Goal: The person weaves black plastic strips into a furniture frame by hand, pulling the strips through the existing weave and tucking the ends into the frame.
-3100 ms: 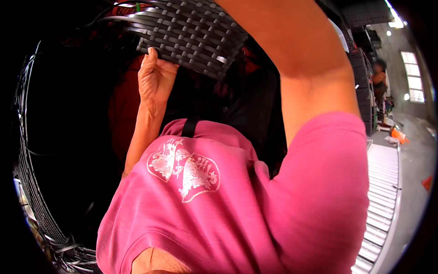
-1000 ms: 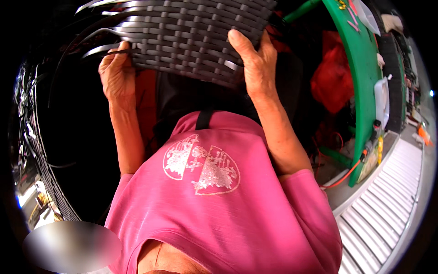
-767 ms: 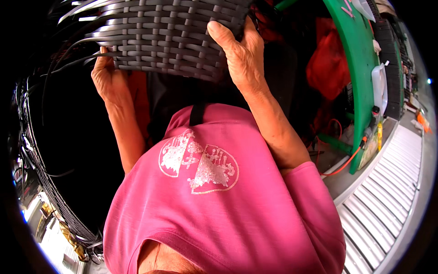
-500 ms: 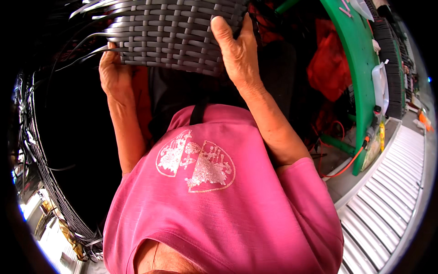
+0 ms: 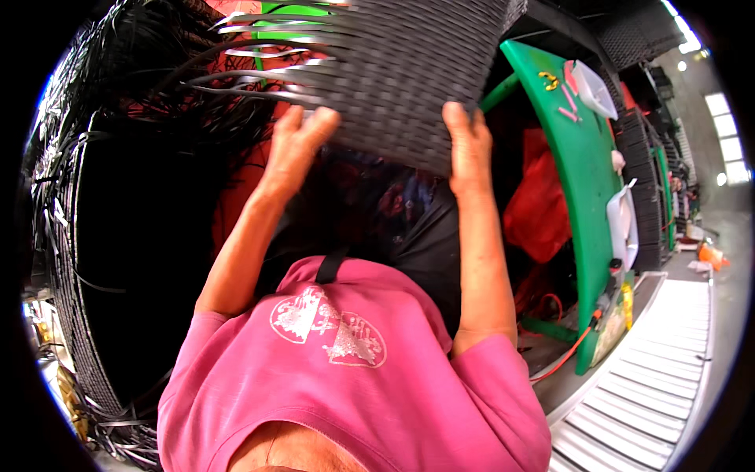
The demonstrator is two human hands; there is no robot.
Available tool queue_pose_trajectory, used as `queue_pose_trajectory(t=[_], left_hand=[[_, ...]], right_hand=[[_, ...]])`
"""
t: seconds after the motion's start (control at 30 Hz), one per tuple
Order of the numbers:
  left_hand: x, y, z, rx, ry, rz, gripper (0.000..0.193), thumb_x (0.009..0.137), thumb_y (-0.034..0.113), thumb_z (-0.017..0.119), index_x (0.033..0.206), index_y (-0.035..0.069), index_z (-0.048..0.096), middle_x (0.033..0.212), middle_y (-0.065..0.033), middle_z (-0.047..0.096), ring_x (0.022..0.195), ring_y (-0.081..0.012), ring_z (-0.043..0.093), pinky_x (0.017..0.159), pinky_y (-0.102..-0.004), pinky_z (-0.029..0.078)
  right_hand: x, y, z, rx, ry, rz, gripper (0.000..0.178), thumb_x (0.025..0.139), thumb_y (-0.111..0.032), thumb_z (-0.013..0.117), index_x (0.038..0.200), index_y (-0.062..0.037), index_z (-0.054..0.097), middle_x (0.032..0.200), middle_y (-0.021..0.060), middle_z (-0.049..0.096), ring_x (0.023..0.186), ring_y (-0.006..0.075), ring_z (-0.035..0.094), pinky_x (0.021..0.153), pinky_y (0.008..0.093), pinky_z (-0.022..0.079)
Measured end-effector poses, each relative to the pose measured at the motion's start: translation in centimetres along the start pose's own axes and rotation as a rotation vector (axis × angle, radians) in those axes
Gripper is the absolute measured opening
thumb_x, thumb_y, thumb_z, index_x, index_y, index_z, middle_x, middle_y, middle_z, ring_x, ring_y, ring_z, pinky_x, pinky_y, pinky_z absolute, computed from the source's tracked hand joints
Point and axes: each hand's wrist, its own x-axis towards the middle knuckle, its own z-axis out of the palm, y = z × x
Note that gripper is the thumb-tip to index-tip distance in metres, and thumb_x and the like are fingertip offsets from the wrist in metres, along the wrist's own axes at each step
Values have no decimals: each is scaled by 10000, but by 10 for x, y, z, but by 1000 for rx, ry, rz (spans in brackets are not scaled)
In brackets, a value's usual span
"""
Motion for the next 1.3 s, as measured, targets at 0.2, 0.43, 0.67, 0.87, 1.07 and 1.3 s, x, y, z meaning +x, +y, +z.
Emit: queue_pose_trajectory(t=[0.2, 0.43, 0.67, 0.87, 1.07, 1.3], left_hand=[[3, -29, 93, 495, -283, 553, 855, 718, 347, 755, 1398, 46, 332, 1440, -259, 254, 1361, -427, 178, 1103, -468, 179], [14, -44, 127, 324, -250, 478, 780, 724, 177, 746, 1382, 62, 342, 1460, -255, 214, 1338, -439, 221, 1075, -481, 243], [93, -46, 130, 197, -159, 518, 384, 834, 235, 645, 1180, 99, 550, 1337, -190, 410, 1134, -391, 504, 922, -497, 411], [136, -43, 116, 149, -183, 567, 387, 872, 238, 628, 1185, 31, 536, 1312, -198, 381, 1169, -362, 465, 966, -388, 408], [128, -44, 119, -274, -262, 421, 342, 862, 153, 656, 1165, 38, 546, 1323, -77, 304, 975, -169, 520, 615, -256, 530], [107, -5, 90, -354, -52, 384, 300, 884, 135, 620, 1122, -44, 585, 1188, -98, 412, 856, -148, 576, 528, -229, 532]], right_hand=[[38, -14, -136, -211, 103, -7, 563, 907, -387, 575, 1305, -8, 452, 1256, 96, 542, 1143, 220, 514, 996, 349, 384], [65, -31, -174, -330, 38, 202, 562, 944, -281, 509, 1398, 5, 342, 1439, 148, 353, 1329, 249, 316, 1105, 372, 227], [94, -21, -141, -497, 334, 11, 590, 982, -369, 386, 1308, 122, 399, 1344, 238, 442, 1214, 302, 458, 1041, 370, 332], [121, -39, -111, -735, 411, -3, 658, 945, -456, 447, 1202, 147, 497, 1189, 227, 558, 1086, 272, 525, 931, 360, 392], [136, -31, -111, -587, 399, -87, 584, 928, -446, 509, 1104, 107, 577, 1066, 160, 600, 971, 198, 532, 855, 342, 417], [158, -45, -97, -606, 150, -194, 493, 863, -472, 615, 629, -48, 522, 671, -35, 470, 645, 86, 407, 596, 303, 366]])
